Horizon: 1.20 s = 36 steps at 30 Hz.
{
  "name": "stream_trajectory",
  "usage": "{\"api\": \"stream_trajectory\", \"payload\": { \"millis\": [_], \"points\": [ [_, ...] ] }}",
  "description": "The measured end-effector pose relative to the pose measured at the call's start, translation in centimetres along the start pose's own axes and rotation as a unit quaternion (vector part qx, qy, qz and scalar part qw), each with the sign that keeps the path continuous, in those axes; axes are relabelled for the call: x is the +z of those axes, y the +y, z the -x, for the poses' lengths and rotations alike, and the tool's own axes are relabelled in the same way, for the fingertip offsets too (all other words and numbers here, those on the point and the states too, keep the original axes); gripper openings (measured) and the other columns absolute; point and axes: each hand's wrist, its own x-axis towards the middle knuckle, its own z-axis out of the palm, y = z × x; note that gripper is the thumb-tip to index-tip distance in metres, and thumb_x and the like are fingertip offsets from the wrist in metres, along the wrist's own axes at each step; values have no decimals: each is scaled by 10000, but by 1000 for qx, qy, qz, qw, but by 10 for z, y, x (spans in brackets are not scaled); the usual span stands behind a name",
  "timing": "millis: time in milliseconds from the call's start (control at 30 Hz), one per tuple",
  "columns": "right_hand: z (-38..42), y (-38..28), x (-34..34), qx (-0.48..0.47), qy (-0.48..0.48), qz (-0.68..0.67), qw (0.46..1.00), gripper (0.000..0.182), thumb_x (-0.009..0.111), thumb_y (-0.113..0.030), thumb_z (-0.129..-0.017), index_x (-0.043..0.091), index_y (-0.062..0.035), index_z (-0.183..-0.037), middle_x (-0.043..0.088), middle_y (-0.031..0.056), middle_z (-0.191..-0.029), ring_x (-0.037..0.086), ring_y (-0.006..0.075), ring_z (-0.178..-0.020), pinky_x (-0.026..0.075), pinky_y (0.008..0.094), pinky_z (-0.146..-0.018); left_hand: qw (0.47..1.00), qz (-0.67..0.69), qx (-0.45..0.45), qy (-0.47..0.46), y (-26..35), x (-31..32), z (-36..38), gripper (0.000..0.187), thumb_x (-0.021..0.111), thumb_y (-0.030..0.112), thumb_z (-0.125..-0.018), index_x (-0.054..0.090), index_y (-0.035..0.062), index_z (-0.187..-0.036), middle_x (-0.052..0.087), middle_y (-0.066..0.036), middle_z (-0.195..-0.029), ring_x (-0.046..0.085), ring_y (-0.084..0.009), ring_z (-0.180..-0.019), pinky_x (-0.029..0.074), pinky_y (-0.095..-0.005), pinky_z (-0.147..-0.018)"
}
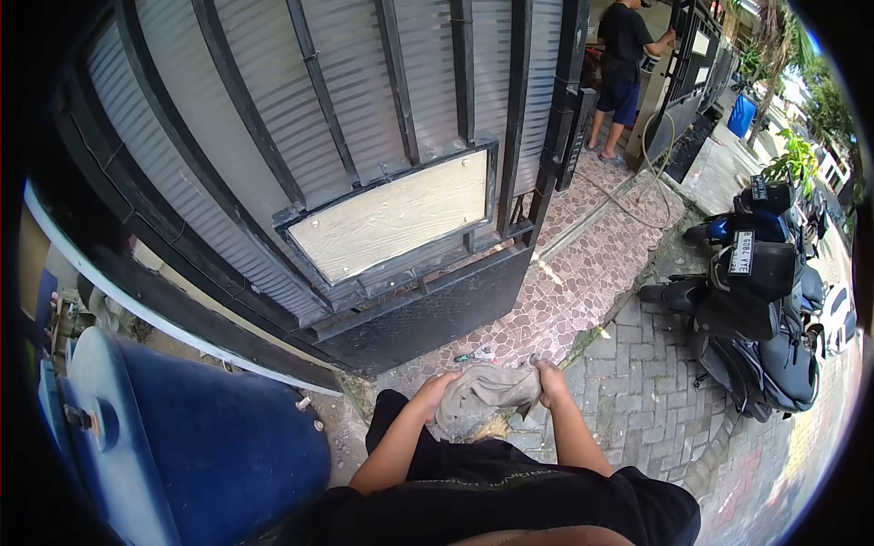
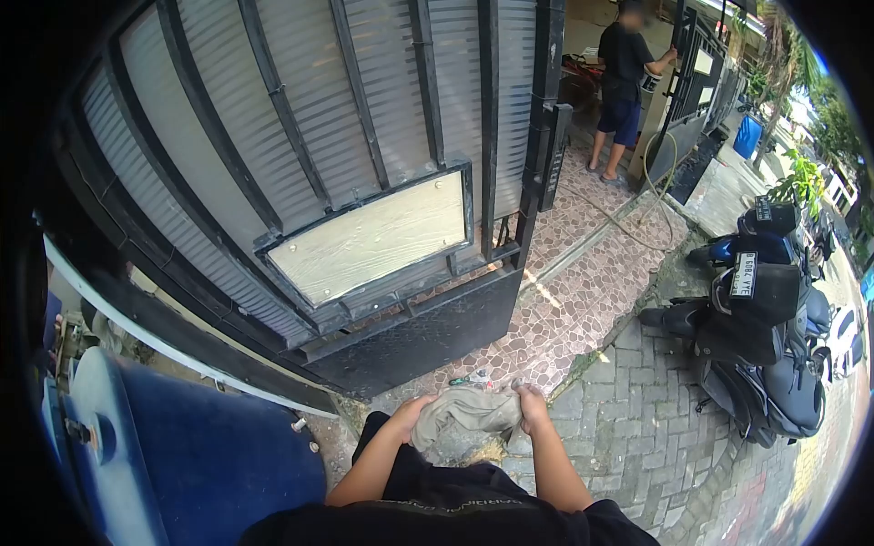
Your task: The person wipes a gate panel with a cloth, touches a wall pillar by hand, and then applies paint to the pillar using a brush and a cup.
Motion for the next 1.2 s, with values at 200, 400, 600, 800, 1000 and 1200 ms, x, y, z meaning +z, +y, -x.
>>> {"api": "stream_trajectory", "payload": {
  "millis": [200, 400, 600, 800, 1000, 1200],
  "points": [
    [15, -80, 77, -193, 4, -9, 981, 212, 565, -82, -851, 487, -16, -1037, 574, 79, -910, 541, 131, -827, 445, 265, -723, 992, 79, 83, -49, 39, 12, 23, 389, 517, 257, -896, 546, -55, -1126, 618, -160, -1065, 625, -241, -943, 504, -347, -821],
    [-1, -199, 190, -590, 51, 136, 795, 254, 591, -89, -849, 519, -16, -1081, 578, 96, -1005, 549, 167, -932, 420, 286, -849, 980, 36, 130, -146, 93, 47, 39, 429, 507, 292, -915, 518, -55, -1166, 608, -151, -1089, 618, -215, -959, 489, -320, -846],
    [-48, -272, 262, -722, 110, 204, 652, 208, 611, -39, -782, 613, -46, -990, 618, 126, -932, 610, 274, -878, 467, 327, -778, 968, 57, 189, -155, 148, 94, -14, 439, 492, 348, -928, 539, -33, -1141, 619, -125, -1056, 622, -182, -916, 492, -312, -811],
    [-102, -243, 254, -724, 85, 234, 644, 167, 624, -29, -755, 618, -31, -922, 621, 127, -916, 613, 276, -854, 473, 333, -762, 959, 37, 239, -146, 154, 104, -43, 388, 501, 360, -931, 569, 13, -1090, 625, -43, -941, 592, -116, -803, 476, -266, -721],
    [-139, -171, 211, -611, 107, 311, 720, 183, 622, -40, -769, 612, -20, -951, 630, 144, -929, 616, 288, -881, 469, 350, -786, 978, -10, 174, -113, 127, 87, -57, 374, 507, 336, -930, 576, 6, -1093, 629, -52, -972, 587, -109, -863, 460, -265, -762],
    [-98, -239, 249, -694, 103, 220, 678, 171, 596, -25, -814, 588, 0, -983, 616, 124, -938, 589, 225, -890, 446, 308, -806, 977, 12, 187, -101, 131, 77, -60, 400, 534, 350, -915, 597, -21, -1050, 640, -70, -945, 599, -119, -803, 473, -257, -721]
  ]
}}
